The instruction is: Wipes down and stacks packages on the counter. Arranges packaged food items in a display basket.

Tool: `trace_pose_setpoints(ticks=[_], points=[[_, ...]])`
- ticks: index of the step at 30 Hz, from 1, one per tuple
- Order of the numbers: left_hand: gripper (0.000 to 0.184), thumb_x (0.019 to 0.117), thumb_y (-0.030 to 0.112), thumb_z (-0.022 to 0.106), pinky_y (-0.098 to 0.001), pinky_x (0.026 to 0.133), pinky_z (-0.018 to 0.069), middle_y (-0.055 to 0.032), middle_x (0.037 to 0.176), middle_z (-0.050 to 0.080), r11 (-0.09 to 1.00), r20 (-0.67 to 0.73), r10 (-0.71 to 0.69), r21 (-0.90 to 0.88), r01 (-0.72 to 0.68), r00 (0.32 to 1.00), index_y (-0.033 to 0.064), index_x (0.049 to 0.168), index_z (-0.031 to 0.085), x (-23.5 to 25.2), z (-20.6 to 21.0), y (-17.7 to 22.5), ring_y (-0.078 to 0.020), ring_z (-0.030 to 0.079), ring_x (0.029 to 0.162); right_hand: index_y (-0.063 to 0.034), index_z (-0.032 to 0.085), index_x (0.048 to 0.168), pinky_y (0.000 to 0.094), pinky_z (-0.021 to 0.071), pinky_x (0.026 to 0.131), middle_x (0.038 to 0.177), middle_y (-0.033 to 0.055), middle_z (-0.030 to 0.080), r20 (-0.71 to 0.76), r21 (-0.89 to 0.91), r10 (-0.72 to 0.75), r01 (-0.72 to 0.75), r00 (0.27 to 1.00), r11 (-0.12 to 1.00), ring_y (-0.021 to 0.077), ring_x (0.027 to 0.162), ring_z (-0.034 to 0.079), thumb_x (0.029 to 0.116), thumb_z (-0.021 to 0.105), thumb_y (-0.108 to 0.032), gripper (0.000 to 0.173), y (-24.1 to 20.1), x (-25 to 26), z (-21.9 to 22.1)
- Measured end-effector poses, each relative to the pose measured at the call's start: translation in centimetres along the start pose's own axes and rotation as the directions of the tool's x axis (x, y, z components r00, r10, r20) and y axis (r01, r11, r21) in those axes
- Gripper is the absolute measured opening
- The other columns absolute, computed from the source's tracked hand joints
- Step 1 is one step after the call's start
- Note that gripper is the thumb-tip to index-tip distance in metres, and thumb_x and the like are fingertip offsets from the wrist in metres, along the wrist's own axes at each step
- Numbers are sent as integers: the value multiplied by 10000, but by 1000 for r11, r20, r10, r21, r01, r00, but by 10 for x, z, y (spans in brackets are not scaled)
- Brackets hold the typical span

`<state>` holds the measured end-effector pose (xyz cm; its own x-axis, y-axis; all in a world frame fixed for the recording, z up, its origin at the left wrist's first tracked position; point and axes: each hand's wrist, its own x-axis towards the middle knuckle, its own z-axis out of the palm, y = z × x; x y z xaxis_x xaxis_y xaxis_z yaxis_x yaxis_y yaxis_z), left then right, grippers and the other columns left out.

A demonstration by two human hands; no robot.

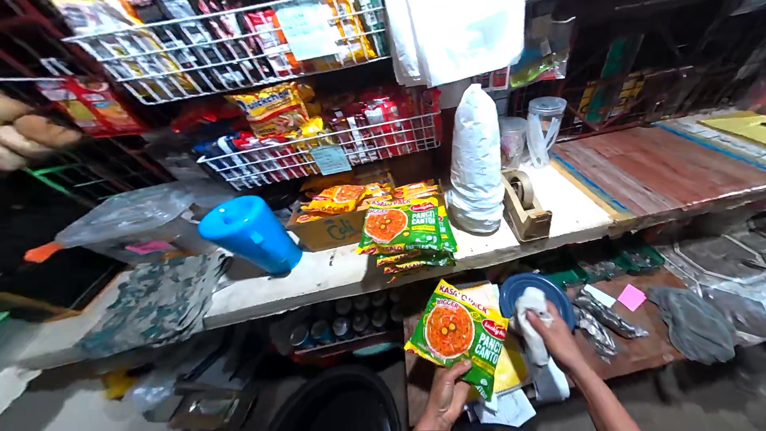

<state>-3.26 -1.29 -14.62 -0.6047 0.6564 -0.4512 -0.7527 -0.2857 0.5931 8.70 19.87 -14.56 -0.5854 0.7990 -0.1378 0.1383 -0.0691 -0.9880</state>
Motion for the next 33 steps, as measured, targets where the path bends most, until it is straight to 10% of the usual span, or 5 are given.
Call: trace_pose_setpoints(ticks=[5,12,16,25,33], points=[[296,868,-134,475,-391,818,618,-84,937,745,993,-82,91,-63,-97,992,34,1096,558,-26,-15,13,-182,735,866,-15,328,1578,638,307,1171,1524,279,458,257,-552,43,110,966,826,476,1399,443,958,675,-382,800,6,12,15],[283,873,-160,503,-311,865,605,-12,908,766,967,-29,250,58,-248,968,48,1013,635,-54,31,31,-97,735,876,22,268,1502,367,563,993,1335,40,640,510,326,-121,-61,852,944,137,1168,663,784,772,-613,1083,-28,-48,48],[298,864,-113,655,-269,975,561,-1,1034,752,808,137,446,363,-463,885,-54,1154,621,-64,64,35,-35,698,1010,-111,519,1257,335,621,866,1027,-10,759,288,711,-147,-108,946,695,112,936,737,963,689,-300,389,-51,-55,89],[374,910,71,587,-327,970,542,-131,1228,670,286,401,727,560,-777,557,-89,1249,584,0,35,192,-146,648,1123,-61,415,1425,327,645,744,1034,46,725,296,527,-208,22,932,850,119,867,733,1054,454,-321,455,-175,45,96],[657,1110,501,217,-495,1028,440,-233,1420,538,530,15,433,804,-268,901,16,1454,500,77,72,303,-327,554,1244,19,443,1457,401,550,898,1249,235,614,255,38,-99,92,962,995,253,1026,659,1050,581,-276,521,-246,128,181]])
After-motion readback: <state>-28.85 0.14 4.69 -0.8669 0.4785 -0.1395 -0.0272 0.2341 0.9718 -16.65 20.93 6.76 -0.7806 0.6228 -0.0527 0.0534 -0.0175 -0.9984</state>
